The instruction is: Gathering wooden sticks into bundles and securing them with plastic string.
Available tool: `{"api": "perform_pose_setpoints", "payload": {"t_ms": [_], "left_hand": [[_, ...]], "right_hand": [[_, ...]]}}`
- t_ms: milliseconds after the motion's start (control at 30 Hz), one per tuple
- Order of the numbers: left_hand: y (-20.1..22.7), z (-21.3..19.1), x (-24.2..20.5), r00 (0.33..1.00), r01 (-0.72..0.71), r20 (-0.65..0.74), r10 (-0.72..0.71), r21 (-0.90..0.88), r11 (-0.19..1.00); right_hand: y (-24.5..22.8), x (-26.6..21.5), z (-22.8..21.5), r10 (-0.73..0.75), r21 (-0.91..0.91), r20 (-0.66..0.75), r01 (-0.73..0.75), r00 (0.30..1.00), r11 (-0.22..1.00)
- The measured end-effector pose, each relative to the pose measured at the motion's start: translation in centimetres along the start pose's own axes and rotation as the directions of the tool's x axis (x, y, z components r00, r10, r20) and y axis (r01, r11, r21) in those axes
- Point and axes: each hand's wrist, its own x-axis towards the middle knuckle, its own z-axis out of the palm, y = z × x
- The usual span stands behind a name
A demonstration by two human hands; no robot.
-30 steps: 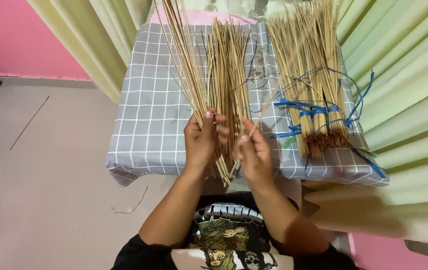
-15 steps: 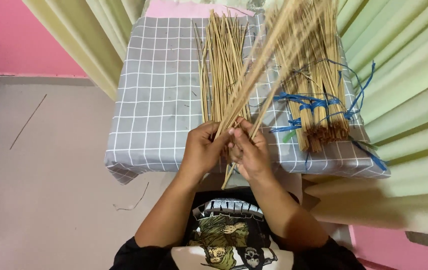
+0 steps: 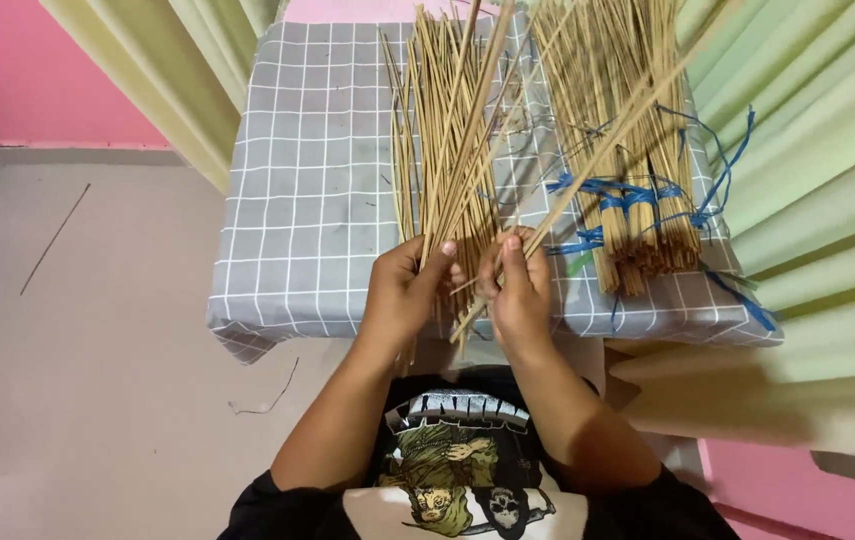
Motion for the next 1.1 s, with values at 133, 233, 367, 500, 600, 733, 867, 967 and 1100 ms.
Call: {"api": "perform_pose_setpoints", "payload": {"t_ms": [133,233,367,500,600,733,867,967,1100], "left_hand": [[-1.3,0.1,-0.1,0.994,0.109,0.039,-0.107,-0.075,0.991],[-1.6,0.2,-0.1,0.995,0.069,0.071,-0.07,0.01,0.998],[-0.3,0.7,-1.0,0.989,0.052,0.136,-0.062,0.072,0.996],[0.5,0.7,-1.0,0.983,0.124,0.138,-0.12,-0.02,0.992],[1.1,0.7,-1.1,0.983,0.123,0.14,-0.117,-0.034,0.992],[0.8,0.2,-1.1,0.996,0.072,0.055,-0.071,-0.028,0.997],[-1.3,-1.3,-0.1,0.997,0.081,0.006,-0.081,-0.066,0.994],[-2.3,-3.0,0.6,0.998,0.069,0.006,-0.068,-0.073,0.995],[-1.9,-4.5,0.7,0.991,0.133,0.024,-0.131,-0.177,0.975]], "right_hand": [[-1.5,-0.7,1.2,-0.012,-0.024,0.02,0.012,1.0,1.0],[-0.6,-0.5,1.1,0.056,-0.105,0.002,-0.055,0.998,0.993],[2.3,0.4,-0.4,0.133,0.011,-0.077,-0.132,0.988,0.991],[-3.1,-1.2,3.6,0.233,-0.007,-0.201,-0.239,0.952,0.971],[-1.8,-1.2,2.5,0.129,-0.006,-0.116,-0.131,0.985,0.991],[0.1,0.1,-0.1,-0.004,-0.077,-0.067,-0.001,0.998,0.997],[-1.5,0.2,0.0,-0.084,-0.104,-0.022,0.081,0.996,0.991],[-3.5,0.1,0.3,-0.02,0.06,0.061,0.016,0.998,0.998],[-4.0,0.4,-1.3,0.087,0.238,0.233,-0.143,0.969,0.961]]}}
